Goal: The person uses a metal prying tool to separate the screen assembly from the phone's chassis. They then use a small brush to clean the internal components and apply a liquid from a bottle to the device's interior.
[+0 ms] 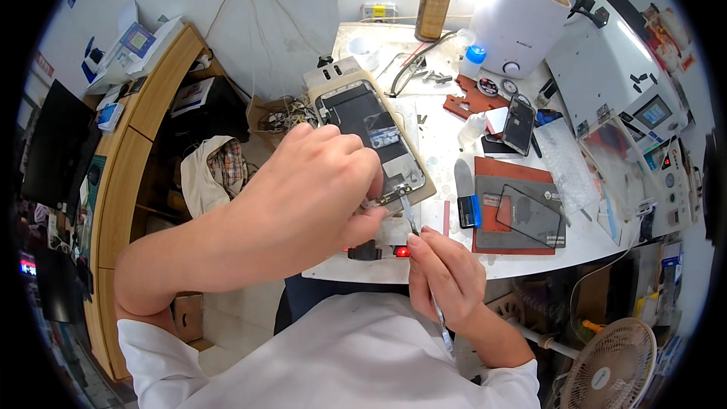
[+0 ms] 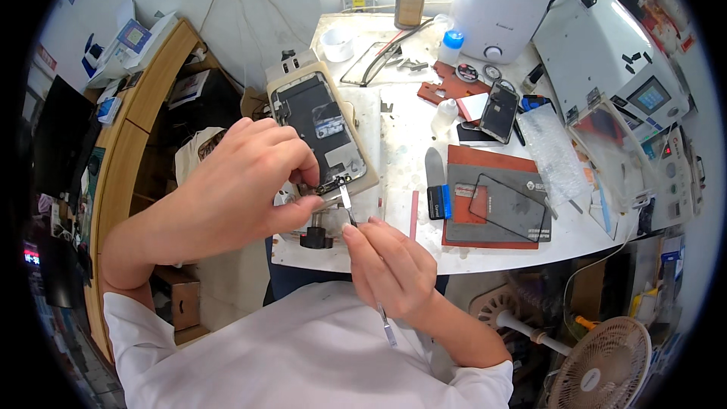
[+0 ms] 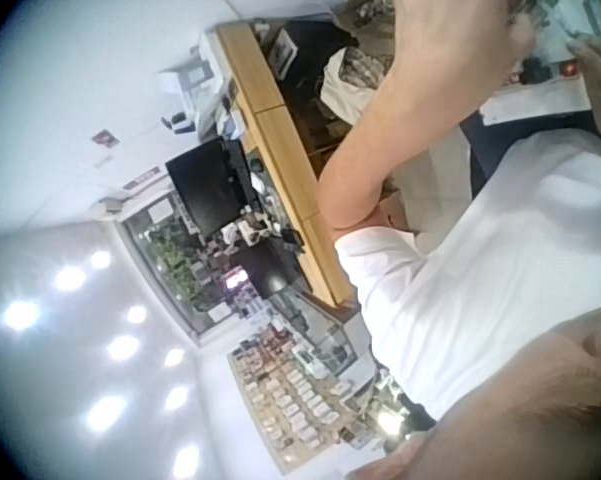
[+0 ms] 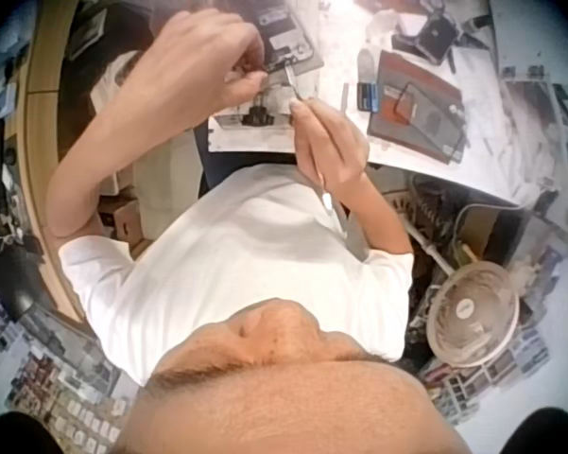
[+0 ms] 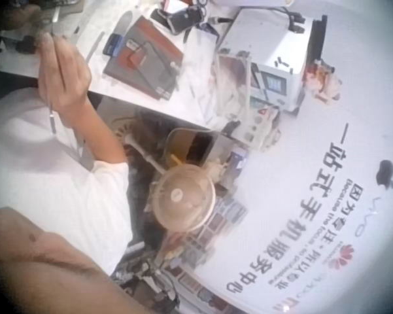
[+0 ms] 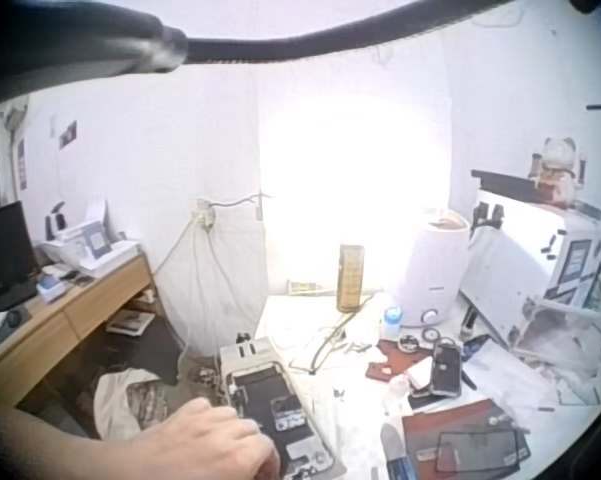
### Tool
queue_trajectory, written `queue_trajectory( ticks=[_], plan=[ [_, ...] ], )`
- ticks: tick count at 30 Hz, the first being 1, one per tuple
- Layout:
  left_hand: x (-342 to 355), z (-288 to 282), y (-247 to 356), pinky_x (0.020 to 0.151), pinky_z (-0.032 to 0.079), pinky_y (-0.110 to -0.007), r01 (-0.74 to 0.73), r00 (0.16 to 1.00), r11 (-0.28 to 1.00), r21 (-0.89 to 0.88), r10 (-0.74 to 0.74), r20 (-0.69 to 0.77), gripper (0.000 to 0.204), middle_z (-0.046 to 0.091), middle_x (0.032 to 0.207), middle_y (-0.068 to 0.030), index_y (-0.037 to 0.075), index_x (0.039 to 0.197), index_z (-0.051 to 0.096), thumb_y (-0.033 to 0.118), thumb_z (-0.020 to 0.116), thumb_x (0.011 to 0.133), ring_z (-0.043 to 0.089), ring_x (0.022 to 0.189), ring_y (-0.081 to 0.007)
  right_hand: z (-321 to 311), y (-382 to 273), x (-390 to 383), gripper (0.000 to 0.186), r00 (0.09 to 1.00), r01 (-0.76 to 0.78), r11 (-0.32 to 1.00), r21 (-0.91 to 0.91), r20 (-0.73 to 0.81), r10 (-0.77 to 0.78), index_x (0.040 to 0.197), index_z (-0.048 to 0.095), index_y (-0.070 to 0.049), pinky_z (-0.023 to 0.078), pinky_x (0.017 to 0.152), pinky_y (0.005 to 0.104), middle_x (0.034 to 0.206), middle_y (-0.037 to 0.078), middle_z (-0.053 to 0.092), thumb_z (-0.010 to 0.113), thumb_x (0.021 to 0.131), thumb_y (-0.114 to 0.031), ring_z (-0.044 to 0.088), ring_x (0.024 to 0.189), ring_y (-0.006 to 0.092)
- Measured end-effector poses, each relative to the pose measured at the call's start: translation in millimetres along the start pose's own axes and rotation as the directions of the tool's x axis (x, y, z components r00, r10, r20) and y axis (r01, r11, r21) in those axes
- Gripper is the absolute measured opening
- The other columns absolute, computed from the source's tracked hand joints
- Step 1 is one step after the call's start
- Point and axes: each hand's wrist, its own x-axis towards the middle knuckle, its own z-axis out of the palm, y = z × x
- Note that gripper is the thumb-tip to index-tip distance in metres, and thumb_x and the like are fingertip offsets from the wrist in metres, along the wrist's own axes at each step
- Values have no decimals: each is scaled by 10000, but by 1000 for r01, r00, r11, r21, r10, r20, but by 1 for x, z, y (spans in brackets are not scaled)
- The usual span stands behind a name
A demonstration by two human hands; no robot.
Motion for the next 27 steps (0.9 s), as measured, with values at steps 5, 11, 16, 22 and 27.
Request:
queue_trajectory(
  ticks=[5, 11, 16, 22, 27],
  plan=[
    [0, 5, 9, 884, 440, -377, -12, 996, 1000, 18, 13, -88, 233, 658, 896, -58, 61, 961, 671, 175, 817, 821, 615, 902, -252, -4, 1, 2, 314, 1000, 2, 1000, 19, 22, -3, 1069, 730, 85, 648, 722, 345, 941, 159, 690, 728, 756, 104, 712, 758, 271],
    [5, 5, 17, 867, 451, -390, -13, 998, 996, 92, 18, -58, 229, 667, 898, -58, 59, 987, 685, 155, 812, 822, 625, 904, -255, -4, 3, 1, 312, 1000, 2, 1000, 28, 21, -2, 1066, 732, 80, 644, 737, 345, 959, 157, 693, 731, 755, 108, 714, 783, 277],
    [10, 8, 18, 861, 455, -395, 19, 998, 996, 92, -14, -56, 204, 688, 887, -60, 55, 964, 691, 151, 805, 826, 643, 904, -259, -6, 13, 1, 318, 1000, -5, 994, 108, 0, 5, 1056, 739, 66, 622, 696, 328, 949, 139, 702, 755, 741, 105, 713, 787, 264],
    [18, 8, 17, 855, 466, -391, 70, 997, 994, 89, -71, 7, 184, 706, 878, -77, 56, 917, 712, 196, 797, 832, 663, 931, -265, -17, 26, 1, 324, 999, 18, 985, 172, 35, -25, 1052, 744, 53, 576, 648, 309, 941, 125, 706, 764, 733, 106, 708, 768, 261],
    [23, 6, 22, 855, 480, -399, 104, 994, 987, 119, -109, 31, 140, 709, 843, -96, 43, 866, 722, 170, 771, 832, 670, 915, -285, -34, 35, -2, 333, 998, 47, 985, 167, 30, -52, 1063, 747, 34, 576, 652, 329, 942, 134, 700, 765, 737, 99, 703, 772, 267]
  ],
)
